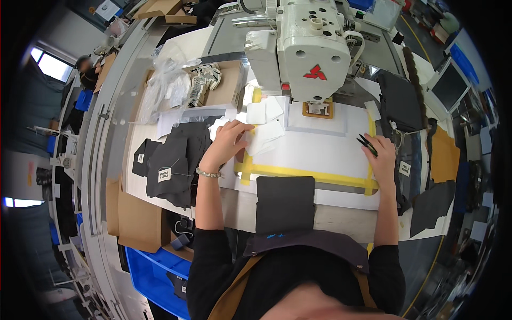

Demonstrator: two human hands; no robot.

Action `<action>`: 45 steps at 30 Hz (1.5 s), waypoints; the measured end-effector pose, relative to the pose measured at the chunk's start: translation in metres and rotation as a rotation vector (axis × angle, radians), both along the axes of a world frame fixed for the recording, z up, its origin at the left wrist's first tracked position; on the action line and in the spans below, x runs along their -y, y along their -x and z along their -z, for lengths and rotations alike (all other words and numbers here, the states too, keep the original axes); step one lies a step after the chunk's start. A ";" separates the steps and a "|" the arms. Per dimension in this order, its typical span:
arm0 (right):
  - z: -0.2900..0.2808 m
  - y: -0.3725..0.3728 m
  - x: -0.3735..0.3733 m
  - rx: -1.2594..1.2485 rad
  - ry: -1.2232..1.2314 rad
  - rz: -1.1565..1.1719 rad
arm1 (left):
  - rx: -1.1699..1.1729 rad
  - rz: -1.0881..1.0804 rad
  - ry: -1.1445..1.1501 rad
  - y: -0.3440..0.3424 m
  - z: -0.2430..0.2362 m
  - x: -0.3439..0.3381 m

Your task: Sewing small leather labels onto larger leather or fabric panels using an industrial sewing machine.

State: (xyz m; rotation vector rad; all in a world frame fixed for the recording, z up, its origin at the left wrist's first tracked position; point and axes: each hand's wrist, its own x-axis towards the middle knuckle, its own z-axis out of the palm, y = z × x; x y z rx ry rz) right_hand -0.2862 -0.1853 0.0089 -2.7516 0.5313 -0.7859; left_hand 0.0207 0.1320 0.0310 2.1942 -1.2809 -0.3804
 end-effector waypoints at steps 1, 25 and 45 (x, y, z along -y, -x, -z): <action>0.000 0.000 0.000 0.006 -0.001 0.006 | 0.000 0.004 0.001 -0.001 0.001 0.003; -0.013 0.007 -0.027 0.145 -0.262 -0.036 | -0.005 -0.273 0.209 0.028 -0.004 -0.014; -0.024 -0.023 -0.123 0.143 -0.891 -0.021 | -0.362 0.085 0.279 0.120 -0.017 0.067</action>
